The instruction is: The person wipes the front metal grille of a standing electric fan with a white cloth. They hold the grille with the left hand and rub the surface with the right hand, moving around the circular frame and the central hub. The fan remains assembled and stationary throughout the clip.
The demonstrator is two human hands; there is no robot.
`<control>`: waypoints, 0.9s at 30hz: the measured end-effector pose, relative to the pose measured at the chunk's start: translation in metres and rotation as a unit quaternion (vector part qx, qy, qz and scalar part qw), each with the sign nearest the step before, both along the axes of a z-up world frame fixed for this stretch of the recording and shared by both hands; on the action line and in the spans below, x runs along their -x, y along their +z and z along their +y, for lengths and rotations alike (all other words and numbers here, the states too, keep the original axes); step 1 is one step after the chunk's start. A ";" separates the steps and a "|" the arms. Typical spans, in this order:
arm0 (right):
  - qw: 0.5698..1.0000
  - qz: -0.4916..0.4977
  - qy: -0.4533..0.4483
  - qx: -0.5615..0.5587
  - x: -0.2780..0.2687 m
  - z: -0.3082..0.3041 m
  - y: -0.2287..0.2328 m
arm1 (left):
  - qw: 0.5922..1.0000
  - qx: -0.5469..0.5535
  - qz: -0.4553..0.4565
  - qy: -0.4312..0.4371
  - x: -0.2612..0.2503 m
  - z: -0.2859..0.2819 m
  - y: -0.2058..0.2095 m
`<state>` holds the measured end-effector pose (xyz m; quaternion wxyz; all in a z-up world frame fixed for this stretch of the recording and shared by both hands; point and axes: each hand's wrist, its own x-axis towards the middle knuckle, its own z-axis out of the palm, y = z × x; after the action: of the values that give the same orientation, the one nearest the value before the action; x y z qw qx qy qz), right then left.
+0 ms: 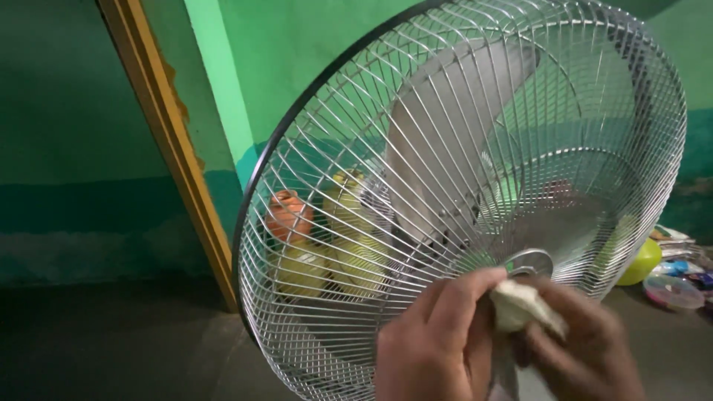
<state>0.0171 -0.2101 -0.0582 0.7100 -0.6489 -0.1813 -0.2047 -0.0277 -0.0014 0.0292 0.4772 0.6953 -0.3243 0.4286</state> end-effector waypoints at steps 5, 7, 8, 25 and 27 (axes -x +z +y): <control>0.967 -0.215 -0.135 0.003 -0.012 0.002 0.077 | 0.919 -0.063 -0.195 0.338 -0.009 -0.003 -0.003; 0.931 -0.297 -0.200 0.074 -0.009 0.010 0.109 | 0.882 -0.078 -0.184 0.428 -0.018 -0.003 -0.007; 0.907 -0.324 -0.245 0.111 -0.007 0.015 0.123 | 0.885 -0.096 -0.167 0.424 -0.022 -0.001 -0.009; 0.706 -0.408 -0.474 0.332 0.007 0.051 0.135 | 0.861 -0.156 -0.177 0.450 -0.047 0.006 -0.025; 0.703 -0.415 -0.471 0.333 0.007 0.048 0.131 | 0.859 -0.151 -0.180 0.454 -0.048 0.005 -0.026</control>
<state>0.0103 -0.1616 0.0730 0.1114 -0.6934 -0.1853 -0.6873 0.0204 0.0037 0.0034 0.0525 0.7399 -0.1132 0.6611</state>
